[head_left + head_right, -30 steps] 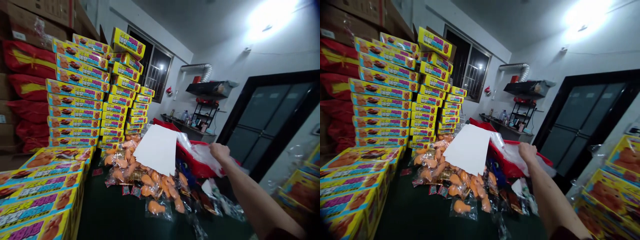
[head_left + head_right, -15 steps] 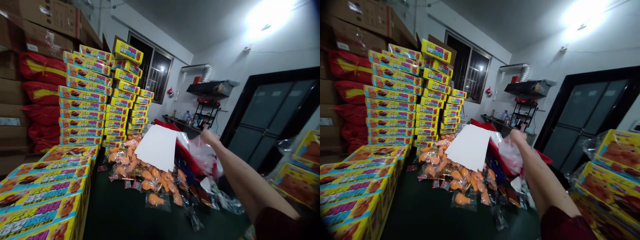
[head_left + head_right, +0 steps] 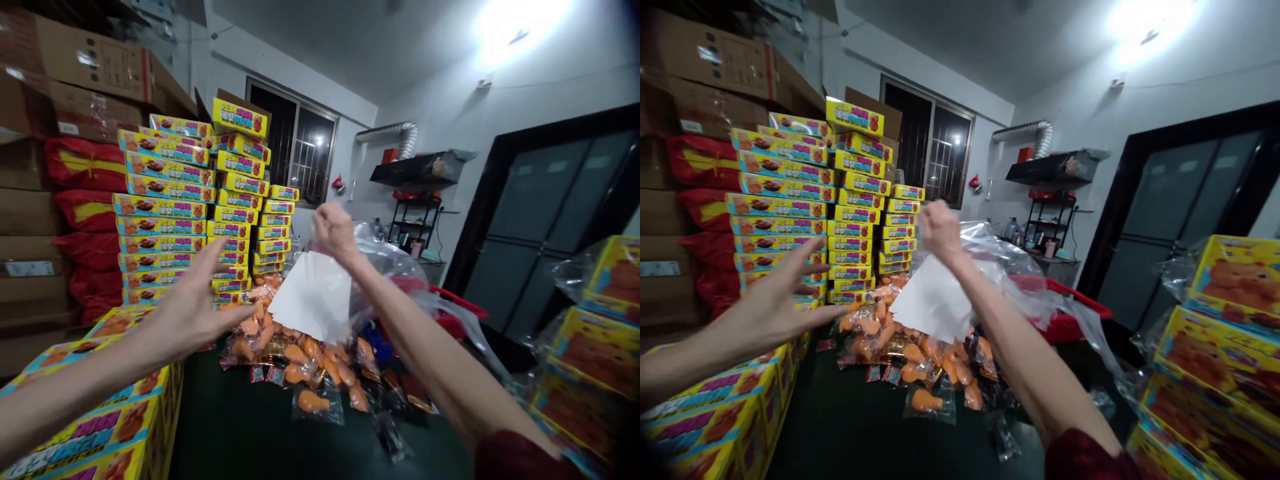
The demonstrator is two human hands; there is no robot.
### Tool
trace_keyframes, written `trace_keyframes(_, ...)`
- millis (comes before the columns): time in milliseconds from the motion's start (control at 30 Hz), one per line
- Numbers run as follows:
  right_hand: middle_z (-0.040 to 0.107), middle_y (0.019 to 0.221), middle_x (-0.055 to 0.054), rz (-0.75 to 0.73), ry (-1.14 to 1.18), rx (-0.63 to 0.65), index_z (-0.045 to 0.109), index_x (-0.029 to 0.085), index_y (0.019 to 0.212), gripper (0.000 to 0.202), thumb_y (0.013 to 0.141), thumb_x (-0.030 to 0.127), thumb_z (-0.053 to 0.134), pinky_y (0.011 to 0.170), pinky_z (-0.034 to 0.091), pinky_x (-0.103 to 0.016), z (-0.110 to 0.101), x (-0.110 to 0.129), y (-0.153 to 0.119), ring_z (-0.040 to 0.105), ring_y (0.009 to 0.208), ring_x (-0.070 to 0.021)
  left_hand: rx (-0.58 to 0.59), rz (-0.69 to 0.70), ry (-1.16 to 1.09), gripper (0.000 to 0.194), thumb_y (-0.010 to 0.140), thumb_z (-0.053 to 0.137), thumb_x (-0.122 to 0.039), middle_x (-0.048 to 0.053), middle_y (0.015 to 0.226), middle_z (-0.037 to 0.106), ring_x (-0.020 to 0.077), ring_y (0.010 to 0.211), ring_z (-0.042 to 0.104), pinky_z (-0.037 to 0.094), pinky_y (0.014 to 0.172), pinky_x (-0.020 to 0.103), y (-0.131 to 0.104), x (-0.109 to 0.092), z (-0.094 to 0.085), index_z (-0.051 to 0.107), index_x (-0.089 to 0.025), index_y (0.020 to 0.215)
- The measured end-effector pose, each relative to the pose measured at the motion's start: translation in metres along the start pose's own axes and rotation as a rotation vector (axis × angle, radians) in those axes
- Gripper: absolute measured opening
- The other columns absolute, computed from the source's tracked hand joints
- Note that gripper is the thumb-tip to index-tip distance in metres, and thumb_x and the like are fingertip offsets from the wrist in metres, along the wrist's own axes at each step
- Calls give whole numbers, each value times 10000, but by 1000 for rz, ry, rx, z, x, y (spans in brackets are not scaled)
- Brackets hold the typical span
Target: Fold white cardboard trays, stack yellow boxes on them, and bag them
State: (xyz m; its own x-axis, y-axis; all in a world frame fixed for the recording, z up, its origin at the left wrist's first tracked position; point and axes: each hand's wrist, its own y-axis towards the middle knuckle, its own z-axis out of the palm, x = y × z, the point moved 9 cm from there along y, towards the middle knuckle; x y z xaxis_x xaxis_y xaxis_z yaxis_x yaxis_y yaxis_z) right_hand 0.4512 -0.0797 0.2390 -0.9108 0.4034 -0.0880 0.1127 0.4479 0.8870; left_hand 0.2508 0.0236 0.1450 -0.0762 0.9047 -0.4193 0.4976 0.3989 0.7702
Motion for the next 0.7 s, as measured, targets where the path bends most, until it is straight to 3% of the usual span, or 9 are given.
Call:
trace_keyframes(67,557,800,-48,-205,292,-60,524,175,779,223,885,228,335,658,370,-239,-16,63,-20,505,723,-139,1,18,-198,927,627,704,-357,140,1388,345,261,1098,511,489,817,357,15,-16,24,195,-222,1390)
trace_keyframes(133,524,729,-24,-266,484,-78,494,177,745,221,886,236,333,609,359,-227,-30,98,-39,474,639,-117,18,9,-410,719,652,639,-290,120,1207,528,226,993,564,497,769,323,26,-25,41,361,-161,1302)
trace_keyframes(233,491,649,-1,-235,561,-62,460,176,683,194,850,230,377,569,331,-222,-44,105,-47,431,569,-100,191,-20,-437,265,658,480,-137,30,788,636,154,749,593,477,687,255,32,-26,57,614,-108,886)
trace_keyframes(300,488,611,4,-174,512,9,459,174,661,182,823,228,398,555,318,-223,-44,95,-39,431,550,-100,314,-62,-269,195,603,426,-66,-3,612,585,136,642,566,446,621,234,33,-17,56,609,-114,652)
trace_keyframes(433,550,627,-14,-87,236,296,539,165,759,116,770,181,425,546,313,-222,-29,72,-23,488,572,-120,411,-250,3,193,534,445,-7,-28,499,528,124,540,537,388,522,209,37,13,29,589,-129,576)
trace_keyframes(533,616,714,-34,-105,-8,572,589,181,930,268,697,142,464,536,311,-221,-8,60,-26,532,623,-140,383,-441,42,135,569,464,-33,-40,420,464,105,399,458,320,428,207,41,35,-5,546,-141,562)
trace_keyframes(633,647,803,-37,-95,-159,786,640,225,931,333,648,144,484,549,328,-229,13,50,-34,569,698,-162,317,-421,47,110,614,486,-71,-31,418,457,80,350,363,251,396,214,49,32,-44,544,-144,556)
trace_keyframes(700,649,807,-31,-48,-195,805,662,243,866,285,658,177,480,561,342,-240,19,48,-31,580,737,-181,312,-387,67,117,642,506,-94,-25,419,446,69,350,317,211,397,223,51,22,-70,543,-141,541)
